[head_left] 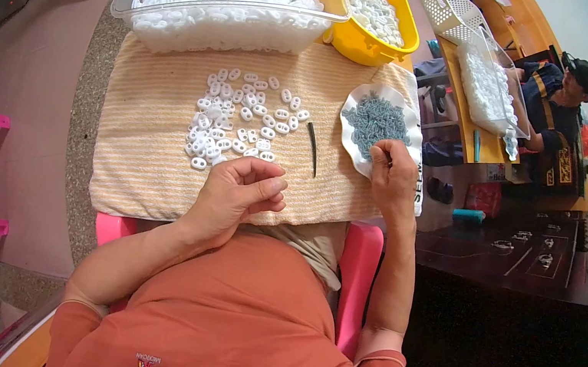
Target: Assembling small white plastic components by inserting small pins or fasteners using hands and a small pick tool.
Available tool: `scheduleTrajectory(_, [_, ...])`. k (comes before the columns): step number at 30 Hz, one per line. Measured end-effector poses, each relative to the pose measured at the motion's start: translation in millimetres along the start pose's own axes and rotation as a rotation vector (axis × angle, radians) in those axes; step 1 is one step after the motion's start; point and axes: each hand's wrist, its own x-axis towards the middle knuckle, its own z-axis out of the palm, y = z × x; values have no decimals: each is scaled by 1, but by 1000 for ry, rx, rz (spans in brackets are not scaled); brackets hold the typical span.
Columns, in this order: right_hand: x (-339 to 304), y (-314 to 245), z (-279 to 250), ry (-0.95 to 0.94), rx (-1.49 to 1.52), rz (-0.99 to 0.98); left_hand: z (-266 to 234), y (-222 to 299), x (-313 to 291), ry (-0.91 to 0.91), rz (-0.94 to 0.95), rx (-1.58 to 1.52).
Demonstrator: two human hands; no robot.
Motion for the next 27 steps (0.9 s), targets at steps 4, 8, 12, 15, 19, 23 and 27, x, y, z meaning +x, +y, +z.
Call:
scheduleTrajectory(4, [-4, 7, 3, 15, 84, 42, 0, 0, -1, -10, 10, -9])
scheduleTrajectory(8, [-9, 1, 6, -28, 455, 207, 1, 0, -2, 0, 9, 9])
scheduleTrajectory(12, [-19, -26, 13, -127, 852, 151, 2, 0, -3, -12, -2, 18])
scheduleTrajectory(15, [-24, -47, 21, -195, 1005, 175, 4, 1, -3, -21, -1, 38])
scheduleTrajectory(19, [-32, -59, 36, -338, 1134, 174, 6, 6, -5, -27, -12, 20])
scheduleTrajectory(23, [-37, -68, 49, -354, 1125, 215, 6, 9, -4, -94, 14, -40])
scheduleTrajectory(27, [-41, -77, 53, -384, 1158, 228, 6, 10, -5, -106, 28, -92])
